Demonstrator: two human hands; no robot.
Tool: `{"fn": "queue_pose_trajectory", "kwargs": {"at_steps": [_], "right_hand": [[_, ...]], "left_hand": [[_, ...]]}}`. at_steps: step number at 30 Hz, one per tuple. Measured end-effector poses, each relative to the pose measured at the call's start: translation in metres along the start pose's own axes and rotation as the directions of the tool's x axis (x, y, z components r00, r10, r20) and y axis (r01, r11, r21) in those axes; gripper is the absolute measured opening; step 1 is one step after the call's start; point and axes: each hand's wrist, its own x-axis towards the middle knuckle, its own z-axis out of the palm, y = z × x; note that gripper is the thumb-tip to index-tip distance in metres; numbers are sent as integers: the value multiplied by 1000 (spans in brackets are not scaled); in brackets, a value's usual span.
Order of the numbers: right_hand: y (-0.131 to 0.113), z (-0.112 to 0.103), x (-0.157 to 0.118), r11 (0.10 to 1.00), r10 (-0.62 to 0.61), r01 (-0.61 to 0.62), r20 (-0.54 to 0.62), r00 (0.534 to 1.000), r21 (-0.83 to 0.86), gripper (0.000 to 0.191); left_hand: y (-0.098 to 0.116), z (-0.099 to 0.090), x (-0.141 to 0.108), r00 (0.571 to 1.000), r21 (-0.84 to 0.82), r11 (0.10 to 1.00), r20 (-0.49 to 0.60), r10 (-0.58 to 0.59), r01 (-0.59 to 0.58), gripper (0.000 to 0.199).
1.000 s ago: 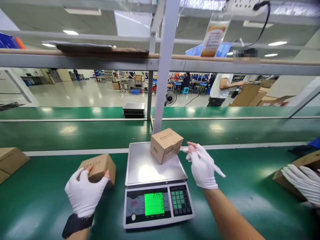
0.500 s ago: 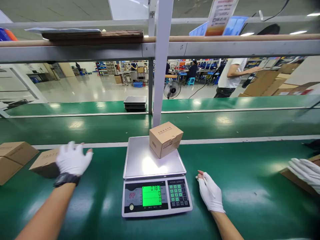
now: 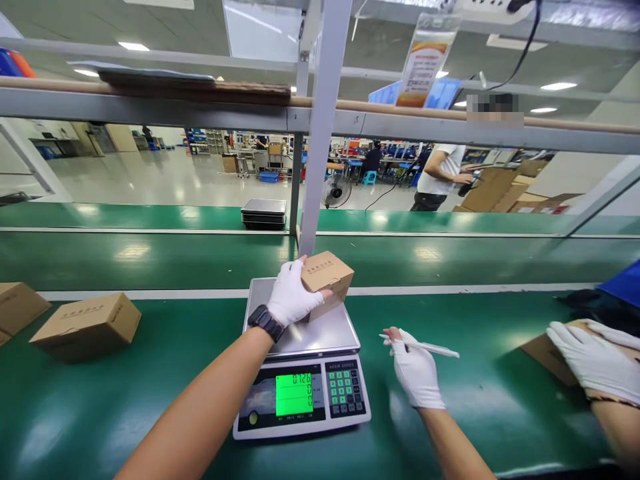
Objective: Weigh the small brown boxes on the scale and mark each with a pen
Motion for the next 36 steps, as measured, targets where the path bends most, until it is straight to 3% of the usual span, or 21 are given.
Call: {"fn": "queue_pose_trajectory", "kwargs": {"at_steps": [6, 9, 11, 13, 15, 16, 18, 22, 25, 36], "right_hand": [[-73, -7, 9, 969, -160, 149, 40, 986, 195, 53], [-118, 1, 10, 931, -289, 255, 101, 952, 260, 46], [-150, 11, 11, 888, -415, 338, 224, 882, 312, 41], [-181, 23, 13, 844, -524, 398, 397, 753, 360, 37], [-207, 39, 16, 821, -571, 444, 512, 642, 358, 35], [-216, 47, 18, 816, -575, 475, 536, 618, 328, 35], [-230, 63, 22, 808, -571, 540, 536, 622, 235, 34], [-236, 84, 28, 813, -524, 578, 520, 675, 69, 31], [-234, 87, 30, 830, -488, 558, 509, 709, 19, 32], [-231, 90, 30, 823, -485, 568, 495, 721, -21, 31]], "left_hand": [[-10, -60, -51, 993, -211, 975, 109, -47, 69, 116], [-9, -72, -74, 992, -356, 926, 82, -99, 122, 119], [-11, -70, -81, 990, -430, 893, 20, -142, 137, 112], [-14, -65, -82, 985, -465, 873, -19, -174, 145, 105], [-18, -61, -81, 984, -485, 863, -26, -176, 141, 102], [-20, -60, -81, 985, -495, 858, -29, -172, 135, 101], [-22, -59, -80, 986, -520, 844, -25, -167, 130, 101], [-23, -58, -81, 984, -544, 828, -25, -174, 132, 102], [-23, -57, -81, 984, -523, 842, -39, -176, 130, 102], [-23, -55, -82, 984, -538, 832, -26, -174, 133, 98]]}}
